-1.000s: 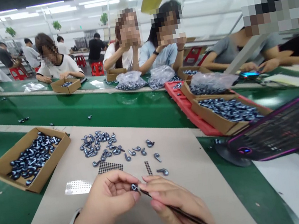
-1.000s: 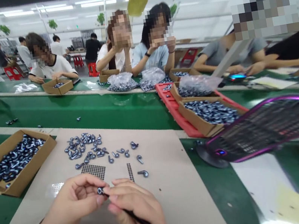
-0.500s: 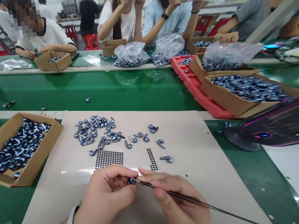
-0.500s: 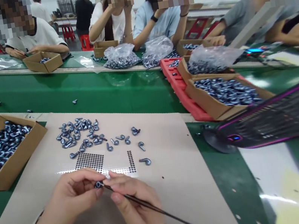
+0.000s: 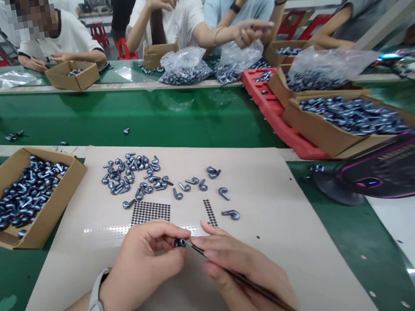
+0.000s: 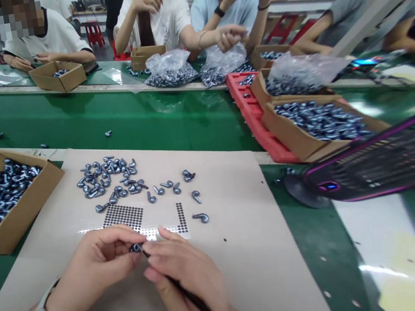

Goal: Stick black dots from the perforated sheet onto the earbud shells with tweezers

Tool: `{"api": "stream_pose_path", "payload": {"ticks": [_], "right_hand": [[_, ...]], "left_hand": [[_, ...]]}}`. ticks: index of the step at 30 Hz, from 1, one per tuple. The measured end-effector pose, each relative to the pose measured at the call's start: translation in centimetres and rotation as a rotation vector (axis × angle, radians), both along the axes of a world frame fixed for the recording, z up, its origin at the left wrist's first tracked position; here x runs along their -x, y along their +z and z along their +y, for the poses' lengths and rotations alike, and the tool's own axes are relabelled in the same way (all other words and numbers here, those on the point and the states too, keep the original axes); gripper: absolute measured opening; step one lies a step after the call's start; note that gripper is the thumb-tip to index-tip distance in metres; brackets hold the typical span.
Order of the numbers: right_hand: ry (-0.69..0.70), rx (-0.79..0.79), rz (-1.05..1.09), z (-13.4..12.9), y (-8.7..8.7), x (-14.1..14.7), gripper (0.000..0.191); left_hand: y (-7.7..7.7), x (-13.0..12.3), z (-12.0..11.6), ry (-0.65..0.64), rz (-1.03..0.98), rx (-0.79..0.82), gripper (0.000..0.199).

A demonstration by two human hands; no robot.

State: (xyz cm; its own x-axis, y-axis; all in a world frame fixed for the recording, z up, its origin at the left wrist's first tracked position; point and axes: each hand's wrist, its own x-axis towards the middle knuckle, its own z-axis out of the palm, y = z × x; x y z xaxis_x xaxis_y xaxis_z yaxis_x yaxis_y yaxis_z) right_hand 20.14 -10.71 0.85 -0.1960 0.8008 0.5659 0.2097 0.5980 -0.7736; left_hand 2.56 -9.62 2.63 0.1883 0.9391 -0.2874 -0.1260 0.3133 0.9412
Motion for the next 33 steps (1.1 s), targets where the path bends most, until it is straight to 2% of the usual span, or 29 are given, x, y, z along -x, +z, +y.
{"api": "stream_pose_path", "payload": {"ticks": [2,4,7,11,19,27,33], "right_hand": [[-0.01,-0.118,-0.144,0.12,0.56,-0.33,0.025],[-0.047,-0.159,-0.189,0.22,0.92,-0.59,0.026],[-0.07,-0.135,-0.126,0.29,0.92,-0.89,0.027],[0.031,-0.11,-0.035,0.45,0.55,-1.07,0.029],[0.06,-0.066,-0.016,0.68,0.57,-0.44,0.026],[0.098,-0.056,-0.029,0.69,0.55,-0.39,0.026],[0.088,-0.017,0.054,0.53,0.35,-0.54,0.025]], "left_hand": [[-0.04,0.1,0.08,0.008,0.017,0.003,0.018],[0.07,0.17,0.21,0.014,0.016,0.022,0.017],[0.32,0.19,0.42,0.003,-0.007,0.069,0.018],[0.29,0.14,0.51,-0.028,-0.038,0.114,0.018],[-0.37,0.22,0.46,-0.064,-0.064,0.158,0.019],[-0.38,0.29,0.36,-0.091,-0.045,0.131,0.017],[-0.53,0.32,0.48,-0.08,0.02,0.077,0.017]]}}
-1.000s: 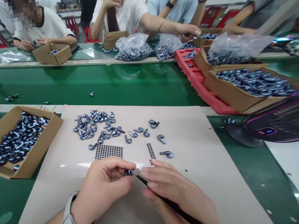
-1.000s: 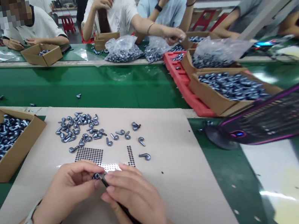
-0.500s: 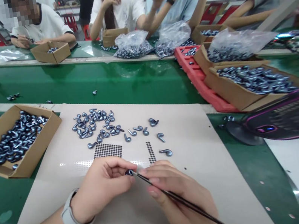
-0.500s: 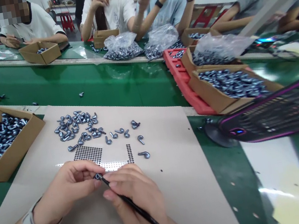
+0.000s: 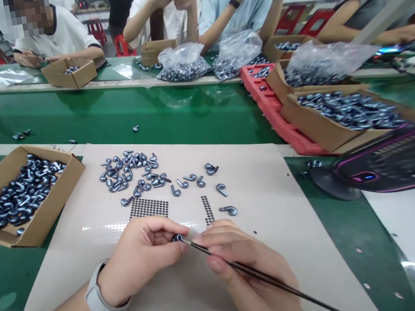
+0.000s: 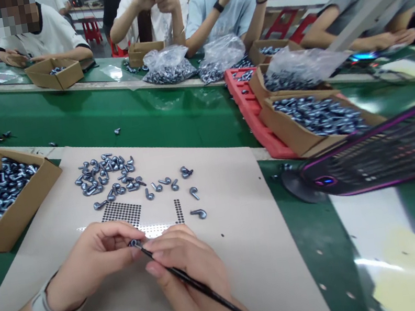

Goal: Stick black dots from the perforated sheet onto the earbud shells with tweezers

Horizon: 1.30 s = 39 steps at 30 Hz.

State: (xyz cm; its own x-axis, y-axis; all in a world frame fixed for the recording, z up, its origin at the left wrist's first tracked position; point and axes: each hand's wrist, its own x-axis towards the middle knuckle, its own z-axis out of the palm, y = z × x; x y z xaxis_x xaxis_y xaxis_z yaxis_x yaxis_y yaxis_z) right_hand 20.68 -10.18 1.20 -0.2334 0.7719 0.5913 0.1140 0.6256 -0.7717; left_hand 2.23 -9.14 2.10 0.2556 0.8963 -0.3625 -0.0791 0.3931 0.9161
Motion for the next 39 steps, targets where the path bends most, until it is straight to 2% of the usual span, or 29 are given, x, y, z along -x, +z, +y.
{"api": "stream_pose_path", "payload": {"ticks": [7,20,39], "right_hand": [[-0.002,0.015,0.014,-0.09,0.03,0.09,0.027],[0.01,0.012,-0.038,-0.1,0.08,0.27,0.025],[0.036,0.063,-0.021,-0.17,0.17,0.15,0.025]], "left_hand": [[-0.21,0.07,-0.2,-0.012,0.016,-0.071,0.017],[0.24,-0.07,-0.43,-0.013,0.214,-0.314,0.022],[0.17,0.0,-0.49,-0.023,0.226,-0.263,0.018]]}}
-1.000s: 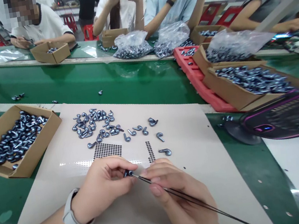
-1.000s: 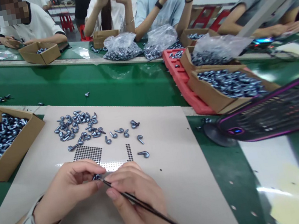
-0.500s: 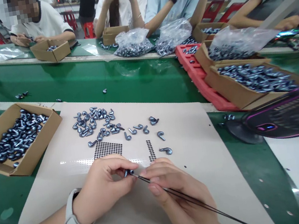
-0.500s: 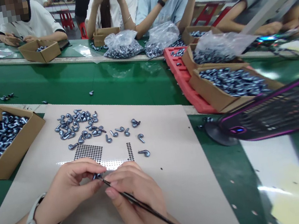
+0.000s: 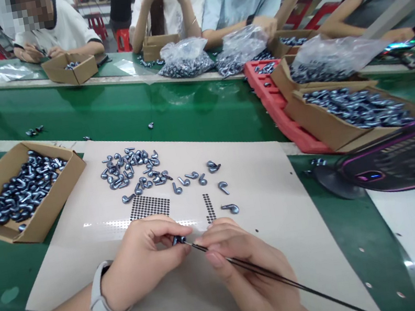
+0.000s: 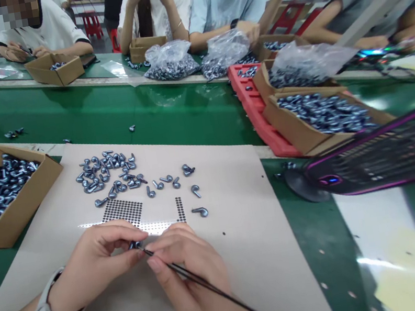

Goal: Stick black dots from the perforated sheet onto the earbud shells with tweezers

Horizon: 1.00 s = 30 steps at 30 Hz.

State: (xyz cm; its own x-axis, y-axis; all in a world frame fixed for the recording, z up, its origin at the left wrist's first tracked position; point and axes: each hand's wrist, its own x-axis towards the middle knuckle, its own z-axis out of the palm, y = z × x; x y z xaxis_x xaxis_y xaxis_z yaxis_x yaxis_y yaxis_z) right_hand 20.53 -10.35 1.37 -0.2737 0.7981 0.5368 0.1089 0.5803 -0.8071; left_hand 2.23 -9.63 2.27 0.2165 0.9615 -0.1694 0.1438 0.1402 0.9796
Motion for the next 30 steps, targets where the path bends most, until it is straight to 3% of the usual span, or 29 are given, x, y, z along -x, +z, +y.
{"api": "stream_pose_path", "payload": {"ticks": [18,30], "right_hand": [[0.007,-0.005,0.071,-0.2,-0.9,0.0,0.03],[-0.007,0.122,0.232,-0.2,-0.8,0.1,0.018]], "left_hand": [[0.3,0.1,0.0,-0.009,-0.08,0.054,0.017],[0.5,0.0,0.3,-0.011,-0.232,0.177,0.017]]}}
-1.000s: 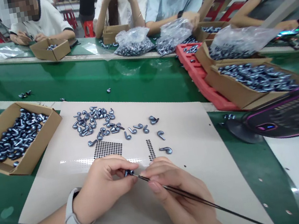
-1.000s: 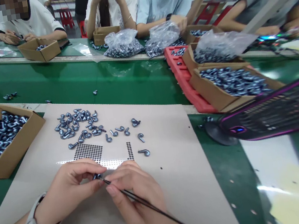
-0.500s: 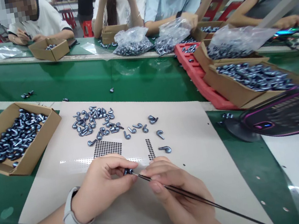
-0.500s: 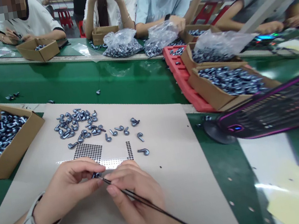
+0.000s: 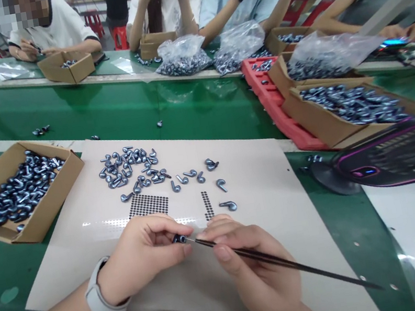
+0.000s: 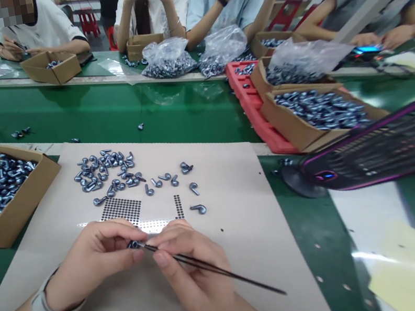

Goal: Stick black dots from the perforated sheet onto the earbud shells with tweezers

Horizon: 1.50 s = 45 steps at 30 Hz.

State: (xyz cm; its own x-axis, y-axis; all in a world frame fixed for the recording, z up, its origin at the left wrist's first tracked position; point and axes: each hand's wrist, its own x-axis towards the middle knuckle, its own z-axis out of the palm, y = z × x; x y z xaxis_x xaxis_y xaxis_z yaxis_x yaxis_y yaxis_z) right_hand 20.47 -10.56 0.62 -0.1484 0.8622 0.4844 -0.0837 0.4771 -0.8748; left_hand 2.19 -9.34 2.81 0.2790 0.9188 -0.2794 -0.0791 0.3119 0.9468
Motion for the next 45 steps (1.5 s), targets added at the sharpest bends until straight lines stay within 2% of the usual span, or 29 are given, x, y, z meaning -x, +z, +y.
{"api": "stream_pose_path", "payload": {"ticks": [8,15,18,24,29,35,39,45], "right_hand": [[-0.019,-0.027,-0.026,0.0,-0.2,0.3,0.015],[0.018,0.077,0.068,0.1,-0.1,0.5,0.01],[0.004,0.069,0.07,0.0,0.0,0.4,0.01],[-0.035,-0.026,-0.003,-0.1,-0.2,0.2,0.019],[-0.049,-0.165,-0.185,0.0,0.4,0.2,0.029],[-0.102,-0.339,-0.34,-0.2,0.9,0.1,0.032],[-0.095,-0.301,-0.35,-0.5,0.8,0.0,0.031],[-0.134,-0.199,-0.244,-0.4,1.0,0.0,0.027]], "left_hand": [[0.1,-0.1,0.0,0.019,-0.066,0.048,0.018],[0.1,-0.1,0.1,0.003,-0.102,0.034,0.021],[0.0,0.0,0.1,0.001,-0.089,0.031,0.021],[0.1,0.0,0.1,0.011,-0.052,0.026,0.018],[-0.1,0.0,0.0,0.002,-0.025,0.047,0.015],[-0.7,-0.1,-0.1,-0.005,0.015,0.054,0.014],[-0.5,-0.1,0.0,-0.012,0.015,0.06,0.014],[-0.2,0.0,0.2,-0.007,-0.012,0.062,0.016]]}}
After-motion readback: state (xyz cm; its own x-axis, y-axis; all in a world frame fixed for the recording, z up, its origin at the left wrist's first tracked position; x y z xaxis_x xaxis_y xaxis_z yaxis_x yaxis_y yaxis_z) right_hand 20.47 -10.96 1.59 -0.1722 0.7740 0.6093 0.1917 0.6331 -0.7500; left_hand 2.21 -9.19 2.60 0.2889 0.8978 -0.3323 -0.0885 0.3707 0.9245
